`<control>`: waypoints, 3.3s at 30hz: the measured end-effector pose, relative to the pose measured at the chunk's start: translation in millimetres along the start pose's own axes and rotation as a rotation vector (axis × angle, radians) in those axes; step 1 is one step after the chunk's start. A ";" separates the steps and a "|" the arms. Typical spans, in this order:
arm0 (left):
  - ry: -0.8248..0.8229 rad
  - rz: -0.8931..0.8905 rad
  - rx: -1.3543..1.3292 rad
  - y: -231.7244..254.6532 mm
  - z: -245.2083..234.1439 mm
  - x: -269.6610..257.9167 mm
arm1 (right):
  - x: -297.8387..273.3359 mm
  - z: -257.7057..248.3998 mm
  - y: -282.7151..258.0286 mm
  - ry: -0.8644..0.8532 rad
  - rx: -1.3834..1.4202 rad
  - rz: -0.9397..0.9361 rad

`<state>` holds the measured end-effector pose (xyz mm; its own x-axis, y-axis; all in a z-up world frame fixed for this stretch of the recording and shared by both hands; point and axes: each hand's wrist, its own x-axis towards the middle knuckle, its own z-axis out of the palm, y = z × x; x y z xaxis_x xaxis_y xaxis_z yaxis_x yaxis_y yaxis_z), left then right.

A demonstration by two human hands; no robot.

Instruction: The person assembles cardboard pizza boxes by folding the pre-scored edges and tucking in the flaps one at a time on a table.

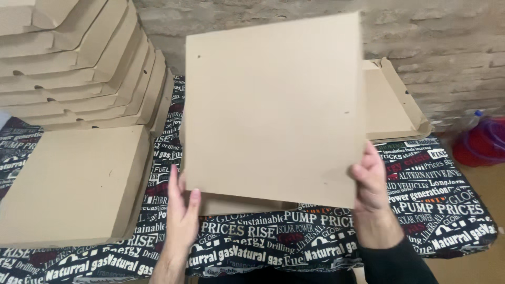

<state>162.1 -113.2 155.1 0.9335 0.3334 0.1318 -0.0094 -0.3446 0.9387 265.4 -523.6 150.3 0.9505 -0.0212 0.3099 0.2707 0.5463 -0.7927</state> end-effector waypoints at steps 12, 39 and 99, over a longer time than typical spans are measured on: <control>-0.579 0.789 0.798 -49.3 130.0 -29.8 | -83.6 64.5 -94.8 0.062 -1.501 -0.564; -0.272 0.770 0.780 -78.1 52.6 -2.8 | -26.3 69.8 154.2 -0.859 -1.388 -0.364; 0.052 0.684 0.013 -42.5 -113.4 -44.2 | -10.5 47.6 85.2 -0.200 -0.755 -0.822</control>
<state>80.5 -13.8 145.5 0.7007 0.0780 0.7092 -0.5864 -0.5032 0.6347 271.2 -437.0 104.5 0.4190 0.0307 0.9075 0.8888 -0.2183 -0.4029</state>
